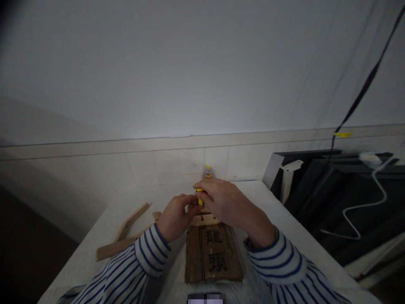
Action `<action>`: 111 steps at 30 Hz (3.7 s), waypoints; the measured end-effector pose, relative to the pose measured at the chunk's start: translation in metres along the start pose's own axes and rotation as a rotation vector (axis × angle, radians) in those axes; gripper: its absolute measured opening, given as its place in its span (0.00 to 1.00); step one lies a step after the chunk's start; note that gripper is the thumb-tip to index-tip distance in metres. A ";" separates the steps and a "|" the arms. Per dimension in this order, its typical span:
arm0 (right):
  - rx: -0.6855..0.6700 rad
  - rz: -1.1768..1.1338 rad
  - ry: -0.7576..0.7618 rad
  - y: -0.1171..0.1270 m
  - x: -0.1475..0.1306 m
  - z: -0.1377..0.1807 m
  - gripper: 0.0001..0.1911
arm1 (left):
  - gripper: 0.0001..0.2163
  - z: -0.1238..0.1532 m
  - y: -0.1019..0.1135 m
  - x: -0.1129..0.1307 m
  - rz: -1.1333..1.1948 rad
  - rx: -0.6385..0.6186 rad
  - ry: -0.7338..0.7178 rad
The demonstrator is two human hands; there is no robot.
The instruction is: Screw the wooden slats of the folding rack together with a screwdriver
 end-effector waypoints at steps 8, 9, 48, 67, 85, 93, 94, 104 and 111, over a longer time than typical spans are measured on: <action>-0.009 0.021 -0.010 0.001 0.001 -0.001 0.11 | 0.08 0.001 -0.006 0.004 0.021 -0.057 -0.055; -0.018 0.025 -0.014 0.001 0.001 -0.001 0.11 | 0.08 0.001 -0.007 0.004 0.022 -0.059 -0.065; -0.047 0.023 -0.009 0.001 0.005 -0.001 0.12 | 0.08 0.004 -0.009 0.004 0.008 -0.034 -0.073; -0.023 0.065 -0.031 -0.001 0.005 -0.002 0.11 | 0.10 0.004 -0.004 0.000 -0.015 0.054 -0.001; 0.008 0.072 0.038 0.000 -0.002 0.003 0.15 | 0.06 0.000 0.000 0.001 -0.028 0.090 -0.010; 0.002 0.092 0.044 -0.001 0.000 0.001 0.13 | 0.06 0.002 -0.003 0.004 -0.055 0.068 -0.050; 0.000 0.094 0.044 0.000 -0.001 0.001 0.13 | 0.06 0.002 -0.003 0.005 -0.053 0.065 -0.056; -0.003 0.149 0.055 0.001 -0.004 0.001 0.11 | 0.07 0.002 -0.008 0.009 -0.073 0.009 -0.117; -0.024 0.180 0.038 -0.003 -0.003 0.000 0.10 | 0.07 0.003 -0.011 0.009 -0.076 -0.021 -0.132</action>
Point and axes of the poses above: each hand's wrist, its own z-axis away from the middle knuckle, its own y-axis out of the back of the hand, x = y × z, the point moved 8 cm from there along -z, towards the middle knuckle, and after that the axes turned 10 degrees about x, right-handed, at the moved point
